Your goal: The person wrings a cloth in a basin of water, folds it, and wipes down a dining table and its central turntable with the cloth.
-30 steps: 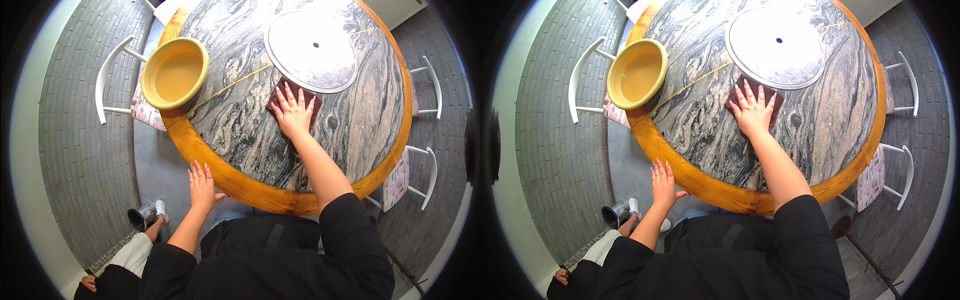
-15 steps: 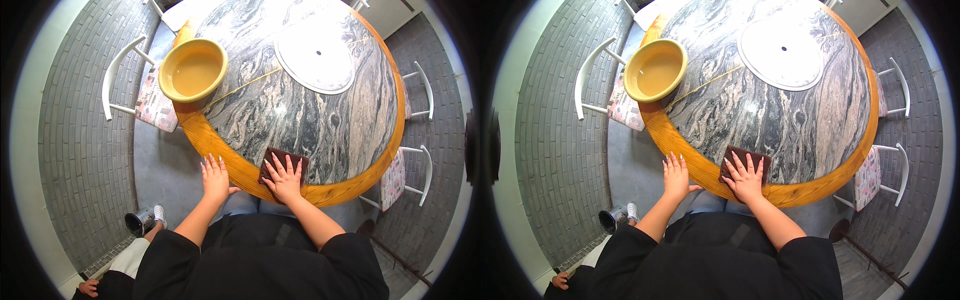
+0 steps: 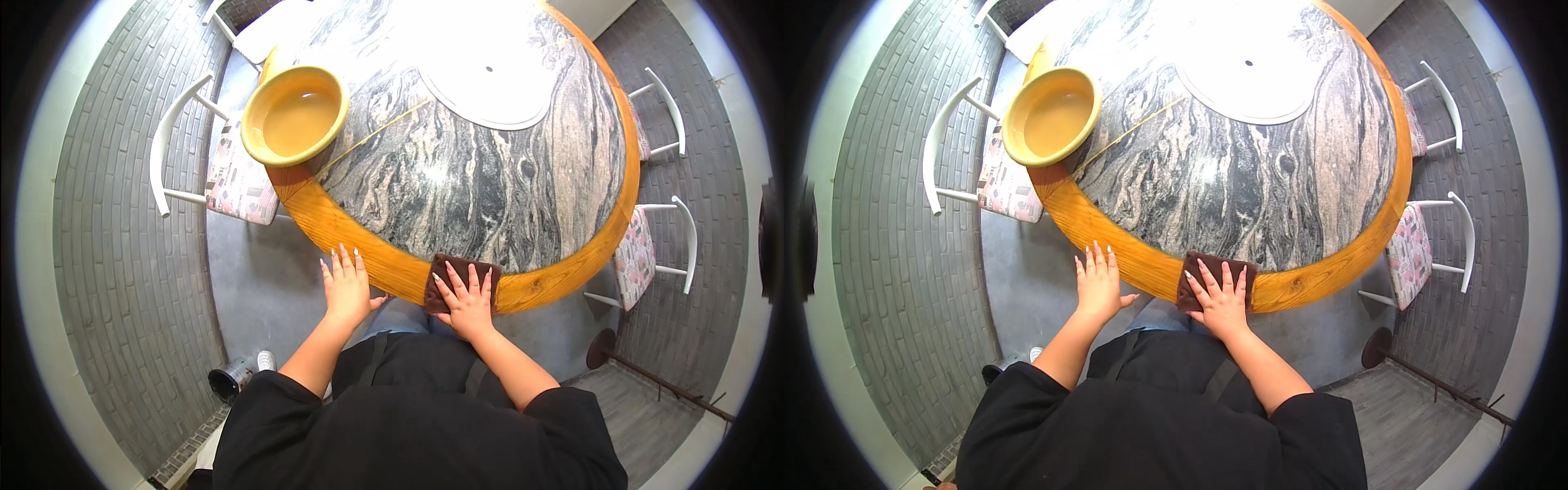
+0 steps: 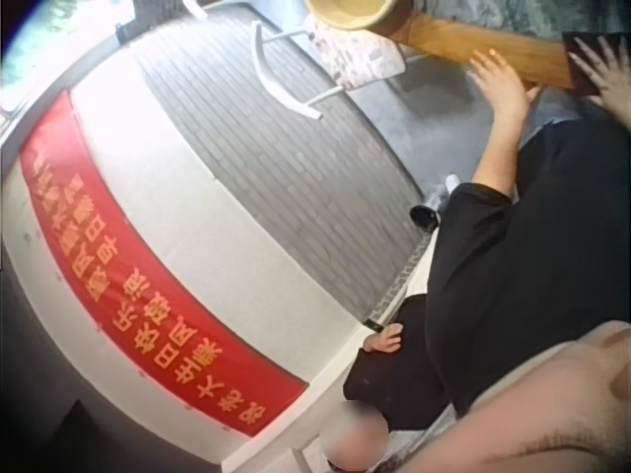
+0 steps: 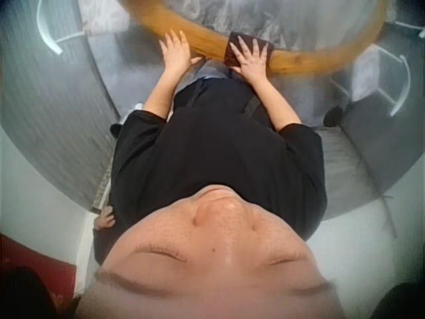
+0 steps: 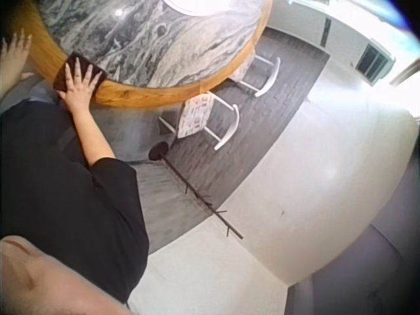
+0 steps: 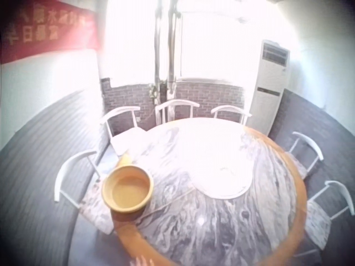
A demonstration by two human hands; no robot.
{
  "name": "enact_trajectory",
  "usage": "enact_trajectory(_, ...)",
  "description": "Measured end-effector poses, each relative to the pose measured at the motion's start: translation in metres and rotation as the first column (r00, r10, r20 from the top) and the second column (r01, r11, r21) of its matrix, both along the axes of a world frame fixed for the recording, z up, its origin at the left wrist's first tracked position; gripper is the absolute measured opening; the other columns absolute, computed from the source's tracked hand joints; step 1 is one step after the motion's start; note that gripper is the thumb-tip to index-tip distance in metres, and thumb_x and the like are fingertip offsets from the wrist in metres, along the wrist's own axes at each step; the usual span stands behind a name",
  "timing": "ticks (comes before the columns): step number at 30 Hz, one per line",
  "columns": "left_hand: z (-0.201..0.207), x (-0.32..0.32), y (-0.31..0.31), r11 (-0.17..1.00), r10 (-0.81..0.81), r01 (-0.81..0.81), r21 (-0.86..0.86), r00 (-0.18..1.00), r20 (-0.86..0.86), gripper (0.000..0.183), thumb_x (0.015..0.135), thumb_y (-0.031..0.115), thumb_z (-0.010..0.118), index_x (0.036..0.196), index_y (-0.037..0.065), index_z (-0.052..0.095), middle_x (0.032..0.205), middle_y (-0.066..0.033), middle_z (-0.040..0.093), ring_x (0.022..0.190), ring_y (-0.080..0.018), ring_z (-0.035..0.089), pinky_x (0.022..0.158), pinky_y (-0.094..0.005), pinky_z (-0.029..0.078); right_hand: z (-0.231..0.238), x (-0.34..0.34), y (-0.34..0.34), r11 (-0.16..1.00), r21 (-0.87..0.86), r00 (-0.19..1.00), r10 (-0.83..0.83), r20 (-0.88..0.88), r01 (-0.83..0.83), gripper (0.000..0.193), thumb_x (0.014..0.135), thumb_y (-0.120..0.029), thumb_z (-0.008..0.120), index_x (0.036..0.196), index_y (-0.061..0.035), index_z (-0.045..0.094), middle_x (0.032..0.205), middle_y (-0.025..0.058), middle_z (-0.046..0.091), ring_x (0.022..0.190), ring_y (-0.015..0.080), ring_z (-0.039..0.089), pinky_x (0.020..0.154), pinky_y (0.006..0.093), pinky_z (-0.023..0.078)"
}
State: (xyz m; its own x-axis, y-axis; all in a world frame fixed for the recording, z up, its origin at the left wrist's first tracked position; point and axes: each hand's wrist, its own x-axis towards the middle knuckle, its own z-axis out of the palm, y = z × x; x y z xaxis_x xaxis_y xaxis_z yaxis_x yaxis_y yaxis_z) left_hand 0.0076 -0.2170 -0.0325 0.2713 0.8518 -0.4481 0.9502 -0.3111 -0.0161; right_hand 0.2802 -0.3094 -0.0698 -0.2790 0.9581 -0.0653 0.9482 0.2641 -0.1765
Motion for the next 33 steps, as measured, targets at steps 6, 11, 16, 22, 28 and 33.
enact_trajectory(6, 0.021, 0.047, -0.018, 0.990, -0.133, 0.134, -0.041, 0.991, 0.026, 0.120, 0.074, 0.069, 0.077, 0.159, -0.002, 0.031, 0.165, -0.0281, 0.028, 0.154, -0.0421, 0.029, 0.123, -0.0662, 0.012, -0.002, 0.033, 0.019, 0.999, -0.014, 0.995, -0.047, 0.086, 0.048, 0.078, 0.082, -0.051, 0.074, 0.154, -0.0335, 0.048, 0.168, -0.0008, 0.032, 0.152, 0.0421, 0.027, 0.120, 0.0752, 0.008)
enact_trajectory(11, 0.024, 0.099, -0.036, 0.976, -0.162, 0.174, -0.132, 0.982, 0.092, 0.115, 0.078, 0.066, 0.077, 0.162, 0.005, 0.029, 0.165, -0.0288, 0.027, 0.152, -0.0447, 0.031, 0.122, -0.0690, 0.013, -0.005, 0.072, 0.052, 0.999, -0.003, 0.992, -0.044, 0.120, 0.045, 0.080, 0.082, -0.048, 0.074, 0.156, -0.0348, 0.045, 0.169, -0.0014, 0.030, 0.153, 0.0403, 0.027, 0.121, 0.0729, 0.007)
enact_trajectory(16, 0.022, 0.129, -0.048, 0.991, -0.054, 0.068, -0.118, 0.992, 0.116, 0.103, 0.082, 0.061, 0.075, 0.165, 0.021, 0.028, 0.169, -0.0255, 0.020, 0.150, -0.0481, 0.031, 0.121, -0.0706, 0.013, -0.007, 0.115, 0.122, 0.999, -0.013, 0.993, -0.051, 0.107, 0.053, 0.088, 0.080, -0.041, 0.076, 0.159, -0.0342, 0.039, 0.173, -0.0012, 0.019, 0.155, 0.0402, 0.023, 0.122, 0.0716, 0.007)
enact_trajectory(22, 0.016, 0.161, -0.065, 0.984, 0.089, -0.082, -0.156, 0.995, 0.041, 0.105, 0.079, 0.065, 0.076, 0.165, 0.029, 0.028, 0.170, -0.0266, 0.013, 0.151, -0.0552, 0.022, 0.120, -0.0707, 0.014, -0.014, 0.158, 0.223, 0.999, 0.016, 0.984, -0.052, 0.173, 0.050, 0.080, 0.089, -0.044, 0.068, 0.161, -0.0361, 0.034, 0.173, -0.0025, 0.020, 0.156, 0.0381, 0.022, 0.121, 0.0715, 0.009)
enact_trajectory(28, 0.001, 0.184, -0.072, 0.971, 0.181, -0.181, -0.156, 0.983, -0.014, 0.117, 0.069, 0.075, 0.078, 0.165, 0.028, 0.029, 0.170, -0.0308, 0.008, 0.151, -0.0603, 0.015, 0.121, -0.0683, 0.015, -0.018, 0.172, 0.286, 0.998, 0.060, 0.974, -0.006, 0.225, -0.008, 0.071, 0.097, -0.058, 0.056, 0.161, -0.0416, 0.032, 0.172, -0.0070, 0.021, 0.157, 0.0359, 0.023, 0.119, 0.0740, 0.011)
enact_trajectory(33, -0.007, 0.179, -0.076, 0.984, 0.166, -0.163, -0.074, 0.986, 0.031, 0.119, 0.064, 0.072, 0.083, 0.162, 0.024, 0.035, 0.168, -0.0348, 0.008, 0.149, -0.0624, 0.018, 0.121, -0.0669, 0.020, -0.015, 0.179, 0.308, 1.000, 0.029, 0.985, 0.006, 0.175, -0.011, 0.070, 0.096, -0.054, 0.059, 0.160, -0.0419, 0.033, 0.173, -0.0087, 0.020, 0.157, 0.0371, 0.021, 0.120, 0.0735, 0.012)
